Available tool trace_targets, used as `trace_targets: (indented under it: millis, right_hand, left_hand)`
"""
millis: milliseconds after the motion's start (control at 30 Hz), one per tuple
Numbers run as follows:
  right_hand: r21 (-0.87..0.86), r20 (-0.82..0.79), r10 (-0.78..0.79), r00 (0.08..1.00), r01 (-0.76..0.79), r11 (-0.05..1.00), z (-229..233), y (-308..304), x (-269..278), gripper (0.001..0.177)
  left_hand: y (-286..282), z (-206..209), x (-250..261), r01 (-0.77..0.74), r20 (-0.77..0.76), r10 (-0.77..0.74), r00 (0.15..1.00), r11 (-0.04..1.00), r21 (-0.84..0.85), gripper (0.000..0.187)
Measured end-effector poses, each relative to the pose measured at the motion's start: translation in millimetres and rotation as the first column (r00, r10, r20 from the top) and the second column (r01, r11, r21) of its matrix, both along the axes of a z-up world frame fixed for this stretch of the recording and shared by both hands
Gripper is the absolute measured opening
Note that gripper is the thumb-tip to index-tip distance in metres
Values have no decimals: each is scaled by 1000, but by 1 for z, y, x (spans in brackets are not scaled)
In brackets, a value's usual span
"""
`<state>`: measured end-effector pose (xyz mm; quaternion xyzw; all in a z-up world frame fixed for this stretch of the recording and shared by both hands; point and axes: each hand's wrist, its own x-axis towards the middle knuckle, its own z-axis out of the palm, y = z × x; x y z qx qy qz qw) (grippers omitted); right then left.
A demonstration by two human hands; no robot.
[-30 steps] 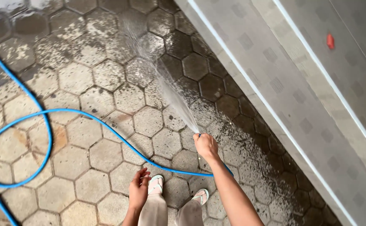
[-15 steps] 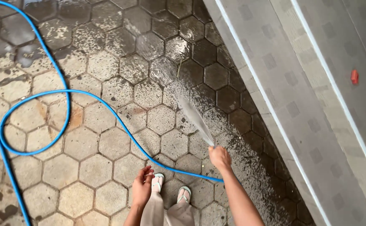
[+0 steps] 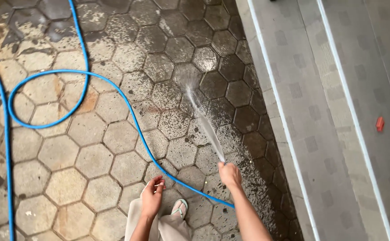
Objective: The person waters potted plants with a blue hose and then sprays water across the hexagonal paving stones of a patio. They move the hose around to wet different areas of the ground and the base of a wall.
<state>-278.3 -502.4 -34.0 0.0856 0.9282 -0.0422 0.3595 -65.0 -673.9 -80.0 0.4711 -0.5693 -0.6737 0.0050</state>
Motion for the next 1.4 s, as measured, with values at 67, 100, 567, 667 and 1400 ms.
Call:
trace_targets:
  millis: [67,100,567,667,1400]
  right_hand:
    - [-40,-60,70,996,-73,997,0,-9,-5,46]
    - [-68,-129,103,986,-113,991,3,-15,-6,46]
    - [-108,-322,100,941,-141,984,17,-37,-13,51]
    - [-111,-279,124,952,-160,981,29,-56,17,50]
    - [-34,-176,233,956,-242,970,10,-90,215,51]
  left_hand:
    - [7,-3,9,-54,-29,54,998,999,7,29]
    - [10,-2,13,-73,-33,73,997,997,19,29]
    - [35,-1,76,-173,-29,174,984,984,43,28]
    - [31,0,88,-172,-29,175,984,982,78,28]
    - [-41,-20,300,-341,-4,341,940,940,19,26]
